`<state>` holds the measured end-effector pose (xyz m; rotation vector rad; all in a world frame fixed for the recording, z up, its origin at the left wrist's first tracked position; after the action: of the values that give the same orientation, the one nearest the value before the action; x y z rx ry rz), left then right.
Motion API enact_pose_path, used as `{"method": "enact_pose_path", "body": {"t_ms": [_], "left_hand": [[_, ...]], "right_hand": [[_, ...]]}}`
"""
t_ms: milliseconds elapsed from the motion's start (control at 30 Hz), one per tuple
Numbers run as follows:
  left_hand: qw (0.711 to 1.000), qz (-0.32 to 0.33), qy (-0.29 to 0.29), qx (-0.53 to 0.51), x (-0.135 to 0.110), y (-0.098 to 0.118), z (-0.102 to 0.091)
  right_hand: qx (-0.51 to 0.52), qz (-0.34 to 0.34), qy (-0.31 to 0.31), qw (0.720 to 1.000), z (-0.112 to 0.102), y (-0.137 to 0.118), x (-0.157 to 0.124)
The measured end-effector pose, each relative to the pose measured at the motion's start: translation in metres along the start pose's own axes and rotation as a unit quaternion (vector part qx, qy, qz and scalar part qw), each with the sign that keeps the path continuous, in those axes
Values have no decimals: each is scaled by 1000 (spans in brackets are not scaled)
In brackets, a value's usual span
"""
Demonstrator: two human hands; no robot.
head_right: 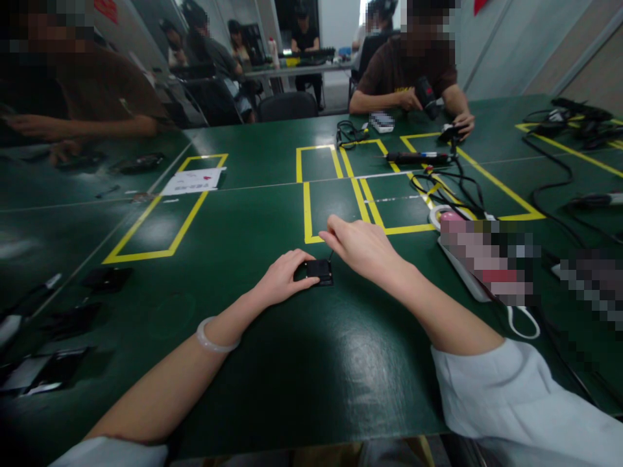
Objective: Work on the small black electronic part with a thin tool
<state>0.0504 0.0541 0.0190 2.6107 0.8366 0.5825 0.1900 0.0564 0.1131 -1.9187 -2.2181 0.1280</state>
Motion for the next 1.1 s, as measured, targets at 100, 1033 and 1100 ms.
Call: {"method": "enact_pose_path", "body": {"t_ms": [100,1033,1100], "left_hand": [[1000,1,-2,2,0,0,0],[1000,-2,-3,0,1,-1,0],[1000,-1,-4,2,1,-1,0]], "right_hand": [[0,4,-4,1000,0,0,1],[4,-9,-5,1000,-4,-4,-3],[-13,0,-6,1000,-2,-4,-2]]}}
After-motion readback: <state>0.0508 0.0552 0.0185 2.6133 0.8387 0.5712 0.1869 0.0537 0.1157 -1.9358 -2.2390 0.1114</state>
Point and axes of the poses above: each hand's wrist, its own x-axis towards the middle knuckle, its own z-axis out of the palm, y = z × x, the point moved 8 cm from there along x, towards the middle knuckle, and after that the axes turned 13 degrees about z, right-handed, at the moved point
